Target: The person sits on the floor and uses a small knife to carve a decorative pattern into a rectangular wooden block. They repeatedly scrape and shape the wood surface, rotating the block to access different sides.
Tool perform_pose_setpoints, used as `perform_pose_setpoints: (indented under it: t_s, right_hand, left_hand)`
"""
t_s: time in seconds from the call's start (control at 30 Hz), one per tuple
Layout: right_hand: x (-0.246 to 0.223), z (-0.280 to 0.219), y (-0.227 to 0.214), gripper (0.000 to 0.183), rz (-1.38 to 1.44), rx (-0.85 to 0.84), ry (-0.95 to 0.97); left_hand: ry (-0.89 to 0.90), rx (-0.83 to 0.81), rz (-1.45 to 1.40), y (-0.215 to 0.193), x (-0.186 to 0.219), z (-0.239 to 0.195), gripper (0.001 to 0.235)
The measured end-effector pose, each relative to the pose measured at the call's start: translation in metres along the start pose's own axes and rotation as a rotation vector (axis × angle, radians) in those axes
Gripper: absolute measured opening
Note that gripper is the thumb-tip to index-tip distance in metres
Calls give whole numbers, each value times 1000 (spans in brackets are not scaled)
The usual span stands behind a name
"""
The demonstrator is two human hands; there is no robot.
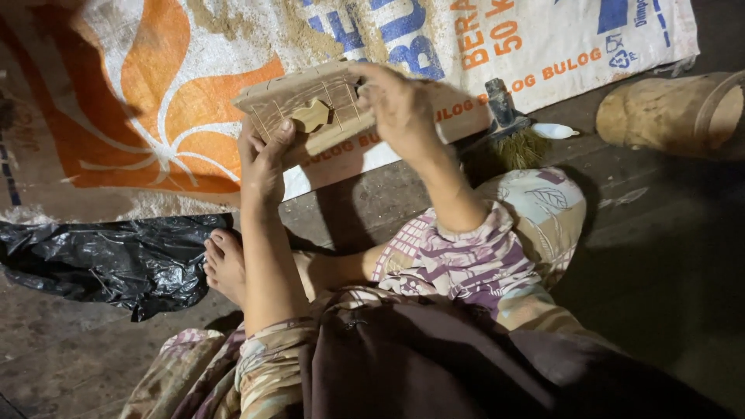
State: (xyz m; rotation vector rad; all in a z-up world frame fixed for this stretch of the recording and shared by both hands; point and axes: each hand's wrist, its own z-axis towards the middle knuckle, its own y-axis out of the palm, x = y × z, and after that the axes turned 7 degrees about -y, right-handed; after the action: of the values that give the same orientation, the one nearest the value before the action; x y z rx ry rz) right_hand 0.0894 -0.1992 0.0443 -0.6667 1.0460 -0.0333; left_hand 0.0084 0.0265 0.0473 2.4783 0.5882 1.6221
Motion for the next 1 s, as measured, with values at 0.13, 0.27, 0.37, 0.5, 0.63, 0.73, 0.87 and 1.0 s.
perform_pose_setpoints:
  t_s: [0.13,0.27,0.37,0.5,0.63,0.73,0.87,1.0]
  right_hand:
    - [11,-5,33,38,-82,8,-20]
    - [6,-1,37,14,-185,22,-82]
    - [6,0,39,12,-232,-19,-64]
    - [10,0,39,25,-301,12,-164]
    - [13,-1,37,18,-242,-18,-126]
    - [10,0,35,16,-213,-6,-105]
    - [12,2,40,13,-237,37,-132]
    - [-1,8,38,20,-215,88,-189]
  left_hand:
    - [-9,31,-4,-4,-5,5,25]
    - [27,-15,-18,-8,-10,6,26]
    - [-98,121,67,-14,-17,7,58]
    - [-132,133,43,-9,-11,3,74]
    - [-47,58,57,-4,-3,0,42]
    - [-132,66,29,-7,-6,2,78]
    - [-153,60,60,-6,-3,-4,79]
    - [-40,5,62,3,-1,-11,53]
